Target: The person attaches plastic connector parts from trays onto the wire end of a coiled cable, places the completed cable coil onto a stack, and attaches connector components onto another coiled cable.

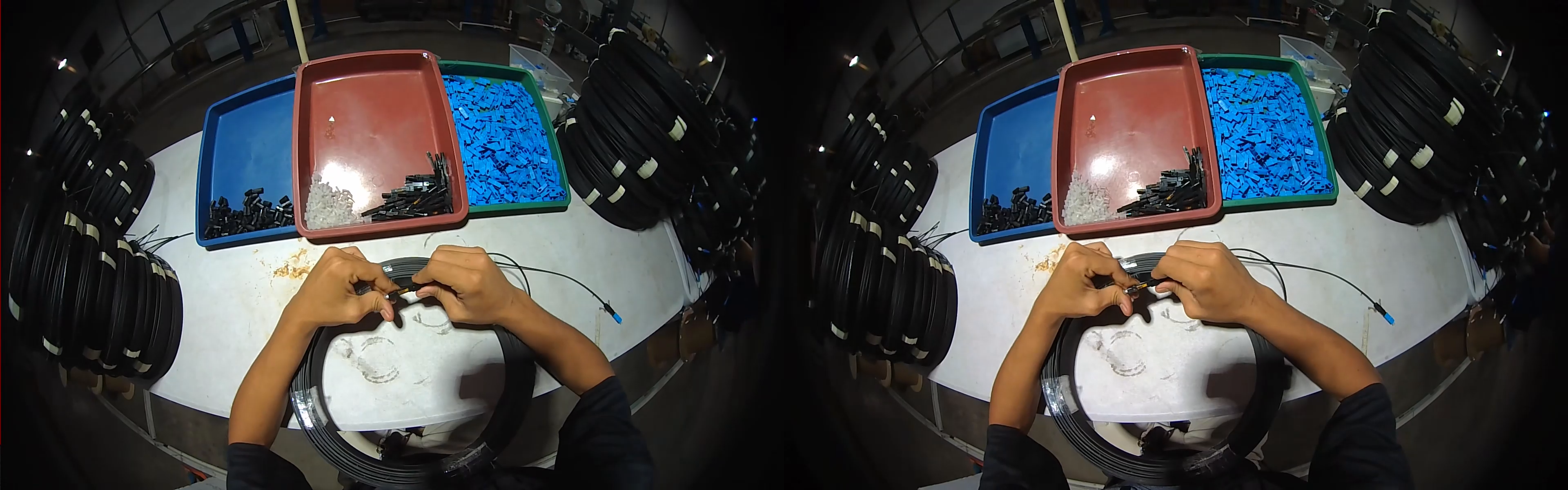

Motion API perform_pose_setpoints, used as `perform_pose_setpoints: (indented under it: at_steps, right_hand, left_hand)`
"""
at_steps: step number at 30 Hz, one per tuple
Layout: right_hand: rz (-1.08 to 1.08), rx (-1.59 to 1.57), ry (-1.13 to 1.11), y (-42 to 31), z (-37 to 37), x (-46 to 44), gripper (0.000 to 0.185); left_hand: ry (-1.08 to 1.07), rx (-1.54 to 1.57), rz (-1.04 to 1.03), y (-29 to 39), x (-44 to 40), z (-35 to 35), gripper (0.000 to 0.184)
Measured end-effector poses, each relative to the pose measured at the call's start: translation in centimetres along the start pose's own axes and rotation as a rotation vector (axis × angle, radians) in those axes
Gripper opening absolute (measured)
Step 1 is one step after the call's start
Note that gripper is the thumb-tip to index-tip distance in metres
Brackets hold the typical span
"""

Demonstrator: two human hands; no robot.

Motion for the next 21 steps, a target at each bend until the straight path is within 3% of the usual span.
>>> perform_pose_setpoints:
  at_steps: [9,19,21]
  right_hand:
    - [0.028,0.030,0.028,-0.2,0.1,-0.1,0.018]
    - [0.006,-0.023,0.045,0.3,0.1,0.1,0.015]
    - [0.043,-0.005,0.012,0.1,-0.2,0.3,0.017]
  left_hand:
    - [0.003,-0.003,-0.043,0.5,0.3,0.1,0.031]
    - [-0.006,-0.175,-0.065,1.3,0.7,0.5,0.052]
    - [0.115,-0.202,-0.107,1.7,0.7,1.1,0.058]
Point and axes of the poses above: each hand's wrist, its own x-axis away from the middle knuckle, its own z-axis out of the back of the hand, y = z × x, the point moved 7 cm from there along -x, towards the middle knuckle, and after that the axes turned 6 degrees about -y, right-handed, at the moved point
